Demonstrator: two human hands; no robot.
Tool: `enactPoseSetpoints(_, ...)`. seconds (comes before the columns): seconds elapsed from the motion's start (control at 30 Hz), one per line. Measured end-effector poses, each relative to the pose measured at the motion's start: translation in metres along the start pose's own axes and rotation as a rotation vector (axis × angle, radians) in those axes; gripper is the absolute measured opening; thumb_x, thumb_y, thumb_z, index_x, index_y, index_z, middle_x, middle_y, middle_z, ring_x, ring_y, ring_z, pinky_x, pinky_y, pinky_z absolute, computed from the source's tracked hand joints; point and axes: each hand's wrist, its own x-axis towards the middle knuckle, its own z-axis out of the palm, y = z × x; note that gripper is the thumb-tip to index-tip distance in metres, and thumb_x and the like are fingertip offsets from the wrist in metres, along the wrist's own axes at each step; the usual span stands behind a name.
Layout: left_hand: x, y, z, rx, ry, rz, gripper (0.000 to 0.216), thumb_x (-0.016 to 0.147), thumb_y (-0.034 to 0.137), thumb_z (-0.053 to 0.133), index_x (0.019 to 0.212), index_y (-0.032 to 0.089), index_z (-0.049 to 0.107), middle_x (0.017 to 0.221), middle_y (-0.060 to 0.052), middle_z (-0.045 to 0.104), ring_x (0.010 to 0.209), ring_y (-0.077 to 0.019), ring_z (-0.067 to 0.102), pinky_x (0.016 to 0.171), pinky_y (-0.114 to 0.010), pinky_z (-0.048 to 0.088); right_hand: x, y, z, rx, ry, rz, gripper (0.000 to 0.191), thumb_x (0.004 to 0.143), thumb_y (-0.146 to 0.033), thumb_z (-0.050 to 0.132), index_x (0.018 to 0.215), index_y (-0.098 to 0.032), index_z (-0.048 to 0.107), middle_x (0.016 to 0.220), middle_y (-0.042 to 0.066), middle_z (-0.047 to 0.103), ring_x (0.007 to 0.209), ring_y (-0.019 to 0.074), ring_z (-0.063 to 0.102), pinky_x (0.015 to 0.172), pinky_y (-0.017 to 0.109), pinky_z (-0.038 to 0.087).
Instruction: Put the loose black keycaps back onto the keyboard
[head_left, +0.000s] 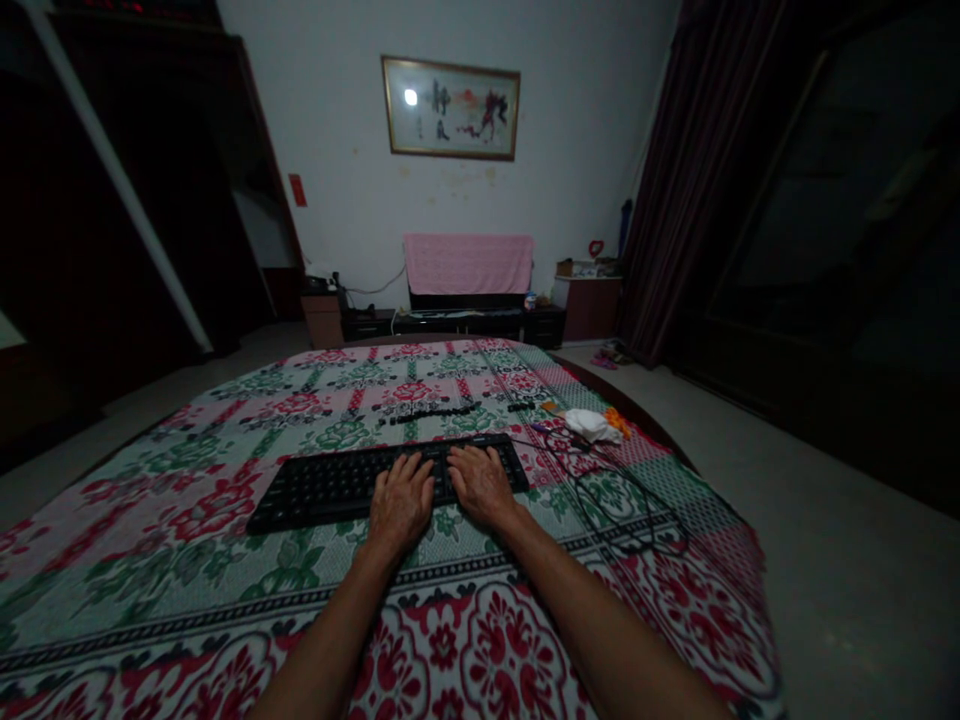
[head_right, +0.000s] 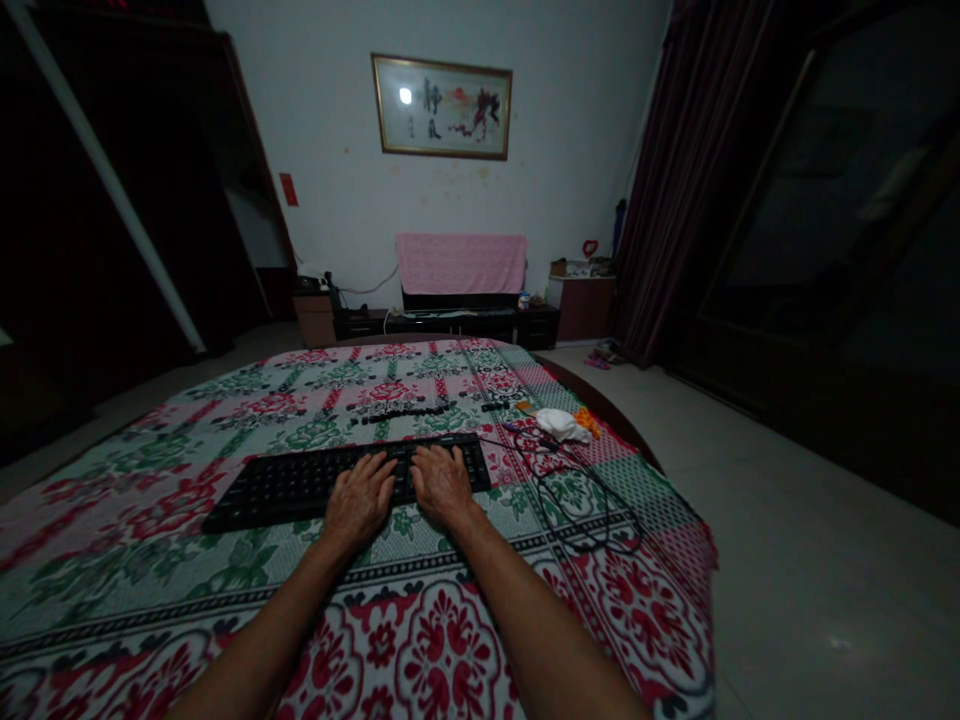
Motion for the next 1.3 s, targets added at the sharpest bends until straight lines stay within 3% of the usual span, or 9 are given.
enactPoseSetpoints(0.97, 0.0, -0.002, 0.003, -0.007, 0.061, 0.027, 0.035, 0.085, 0.03, 0.037, 0.113, 0.023, 0.056, 0.124, -0.006, 0.052, 0.117, -0.0251, 0.042, 0.09, -0.042, 0.034, -0.002, 0.001, 0.0, 0.042, 0.098, -0.026, 0.029, 0.088, -0.025, 0.035, 0.107, -0.02, 0.057, 0.116, 0.005, 0.058, 0.111, 0.0181, 0.045, 0.097, 0.04, 0.024)
enactPoseSetpoints(1.17, 0.0, -0.002, 0.004, -0.018, 0.081, 0.028, 0.034, 0.085, 0.03, 0.037, 0.112, 0.023, 0.057, 0.124, -0.006, 0.052, 0.117, -0.025, 0.042, 0.091, -0.041, 0.033, 0.002, 0.02, -0.015, 0.054, 0.253, 0.148, 0.028, 0.087, -0.021, 0.034, 0.104, -0.017, 0.057, 0.107, 0.007, 0.061, 0.101, 0.0176, 0.05, 0.093, 0.035, 0.029)
enactPoseSetpoints(1.3, 0.001, -0.003, 0.006, -0.028, 0.091, 0.022, 0.034, 0.084, 0.03, 0.038, 0.111, 0.022, 0.058, 0.123, -0.006, 0.053, 0.115, -0.0251, 0.044, 0.089, -0.041, 0.035, 0.001, 0.035, -0.015, 0.064, 0.281, 0.221, 0.029, 0.085, -0.019, 0.035, 0.103, -0.016, 0.057, 0.107, 0.007, 0.06, 0.101, 0.0176, 0.05, 0.09, 0.032, 0.032)
